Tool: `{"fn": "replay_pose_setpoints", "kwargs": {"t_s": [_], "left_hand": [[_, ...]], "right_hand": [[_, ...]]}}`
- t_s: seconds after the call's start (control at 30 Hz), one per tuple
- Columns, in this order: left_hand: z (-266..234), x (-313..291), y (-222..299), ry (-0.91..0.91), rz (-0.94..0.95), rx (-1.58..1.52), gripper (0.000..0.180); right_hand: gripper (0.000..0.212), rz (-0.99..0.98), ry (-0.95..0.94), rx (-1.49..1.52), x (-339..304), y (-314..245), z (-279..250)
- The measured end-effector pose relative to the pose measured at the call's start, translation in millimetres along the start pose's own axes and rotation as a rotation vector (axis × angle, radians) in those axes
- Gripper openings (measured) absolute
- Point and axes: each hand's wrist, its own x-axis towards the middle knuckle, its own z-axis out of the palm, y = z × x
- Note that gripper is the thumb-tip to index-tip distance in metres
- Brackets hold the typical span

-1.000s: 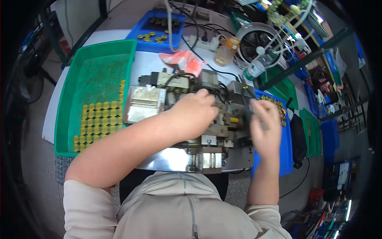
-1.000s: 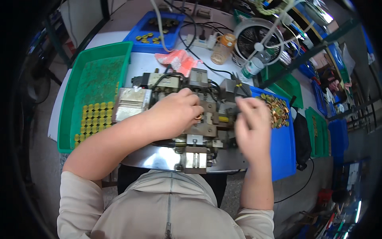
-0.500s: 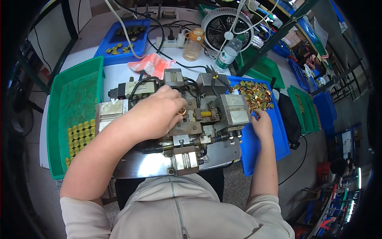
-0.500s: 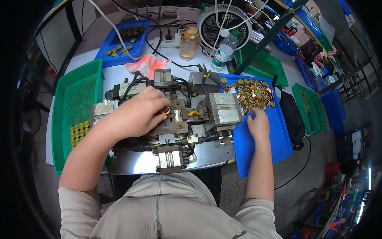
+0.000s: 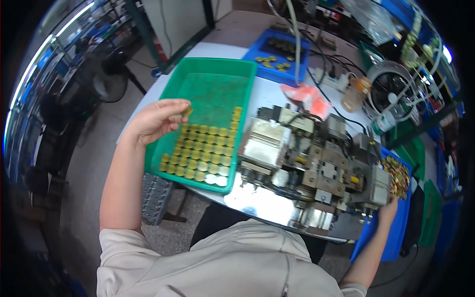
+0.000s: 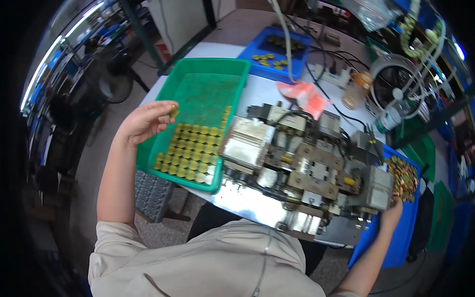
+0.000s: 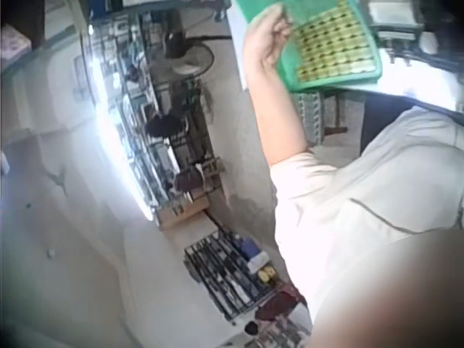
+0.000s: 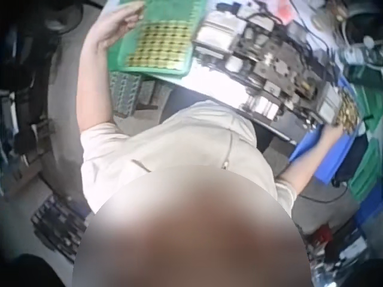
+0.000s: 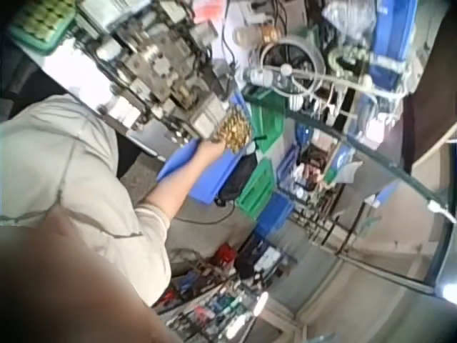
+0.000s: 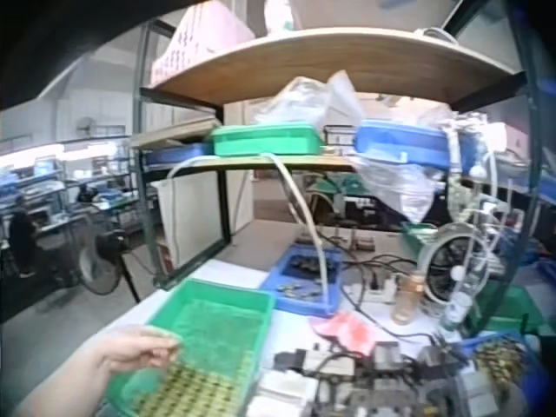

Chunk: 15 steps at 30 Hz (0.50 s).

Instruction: Loading small metal pins into an industrial assembly fixture and sorting them between trays.

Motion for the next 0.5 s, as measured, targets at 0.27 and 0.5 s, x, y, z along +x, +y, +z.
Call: {"fn": "replay_pose_setpoints", "kwargs": {"t_s": [0.27, 0.5], "left_hand": [[-66, 14, -37, 0.088, -0.256, 1.078, 0.019], [-69, 28, -53, -0.043, -0.331, 1.476, 0.016]], "right_hand": [[0.041, 0.238, 0.101, 0.606, -16, -35, -48], [0.042, 0.196, 0.214, 0.939, -34, -87, -92]]}}
